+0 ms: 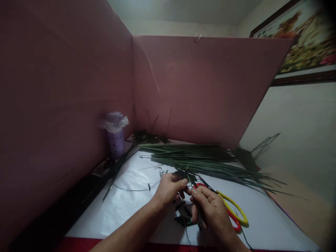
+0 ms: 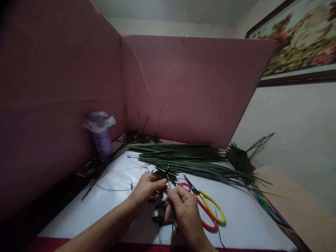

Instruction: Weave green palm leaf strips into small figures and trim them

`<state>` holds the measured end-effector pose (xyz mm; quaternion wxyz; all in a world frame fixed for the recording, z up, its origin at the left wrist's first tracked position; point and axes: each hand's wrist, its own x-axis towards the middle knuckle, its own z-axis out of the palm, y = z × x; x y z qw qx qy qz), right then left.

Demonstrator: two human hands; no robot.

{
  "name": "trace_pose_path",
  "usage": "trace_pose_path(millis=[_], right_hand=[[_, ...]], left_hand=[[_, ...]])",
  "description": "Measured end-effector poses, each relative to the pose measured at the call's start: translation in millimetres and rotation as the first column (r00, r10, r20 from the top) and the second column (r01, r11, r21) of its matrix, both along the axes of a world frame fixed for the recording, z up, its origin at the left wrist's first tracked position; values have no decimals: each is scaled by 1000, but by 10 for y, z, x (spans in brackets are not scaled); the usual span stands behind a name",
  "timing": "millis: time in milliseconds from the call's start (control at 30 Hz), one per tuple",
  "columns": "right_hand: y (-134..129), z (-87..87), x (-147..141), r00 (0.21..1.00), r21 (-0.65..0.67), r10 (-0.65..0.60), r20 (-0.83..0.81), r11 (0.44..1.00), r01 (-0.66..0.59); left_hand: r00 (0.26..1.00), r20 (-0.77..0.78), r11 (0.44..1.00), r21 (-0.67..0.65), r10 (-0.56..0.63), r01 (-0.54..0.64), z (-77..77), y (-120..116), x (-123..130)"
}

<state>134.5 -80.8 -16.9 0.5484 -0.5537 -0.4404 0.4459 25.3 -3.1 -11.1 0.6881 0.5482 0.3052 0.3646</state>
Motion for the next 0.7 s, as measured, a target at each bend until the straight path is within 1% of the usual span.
trace_pose_path(millis=[300,533,700], right_hand=[[-15,-5,3,1000,17,17,-7,1000,-17],[-30,-11,-2,1000,31,0,3,1000,0],[-10,-10,5,1000,30,5,-5,1000,-5]], left_hand=[[1000,-9,1000,12,-25,26,26,-26,7],[1000,3,1000,-1,16,-16,11,-26,6],[1000,0,1000,7,-12,12,18,-22,12]])
